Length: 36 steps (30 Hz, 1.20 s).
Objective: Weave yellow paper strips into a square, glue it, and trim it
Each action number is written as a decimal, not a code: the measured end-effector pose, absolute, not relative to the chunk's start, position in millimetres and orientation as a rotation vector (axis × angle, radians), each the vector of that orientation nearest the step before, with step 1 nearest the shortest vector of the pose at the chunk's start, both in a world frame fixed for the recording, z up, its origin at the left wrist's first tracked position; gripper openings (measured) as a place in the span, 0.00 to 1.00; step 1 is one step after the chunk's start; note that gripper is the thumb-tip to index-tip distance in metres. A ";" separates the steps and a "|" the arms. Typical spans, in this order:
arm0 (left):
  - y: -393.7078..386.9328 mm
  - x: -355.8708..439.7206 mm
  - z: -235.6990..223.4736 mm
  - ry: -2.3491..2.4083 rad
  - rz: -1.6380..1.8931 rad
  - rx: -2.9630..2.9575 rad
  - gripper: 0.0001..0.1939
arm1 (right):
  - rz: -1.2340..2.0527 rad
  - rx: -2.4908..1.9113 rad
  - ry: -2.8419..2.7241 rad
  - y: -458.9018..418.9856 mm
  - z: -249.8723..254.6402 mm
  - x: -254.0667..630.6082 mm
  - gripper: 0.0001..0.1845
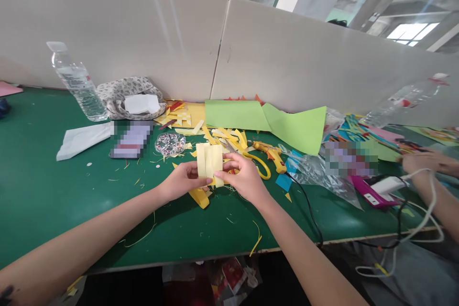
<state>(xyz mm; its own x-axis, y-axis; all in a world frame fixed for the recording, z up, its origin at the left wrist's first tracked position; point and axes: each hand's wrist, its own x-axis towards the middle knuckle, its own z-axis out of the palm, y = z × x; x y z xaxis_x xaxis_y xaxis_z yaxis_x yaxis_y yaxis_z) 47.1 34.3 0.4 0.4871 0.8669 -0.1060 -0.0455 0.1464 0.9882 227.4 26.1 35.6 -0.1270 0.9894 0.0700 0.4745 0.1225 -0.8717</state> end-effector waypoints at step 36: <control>34.4 47.1 1.7 0.836 0.818 1.207 0.18 | 0.873 -1.322 -1.724 21.1 36.8 222.9 0.19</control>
<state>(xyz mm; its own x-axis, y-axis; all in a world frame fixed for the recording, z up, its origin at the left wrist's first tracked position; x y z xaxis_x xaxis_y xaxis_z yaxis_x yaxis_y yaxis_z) 47.1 34.4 1.7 0.4629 0.8800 -0.1066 -0.0873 0.1649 0.9824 222.9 21.1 36.8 -0.1556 0.9729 0.1709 0.4379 0.2230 -0.8709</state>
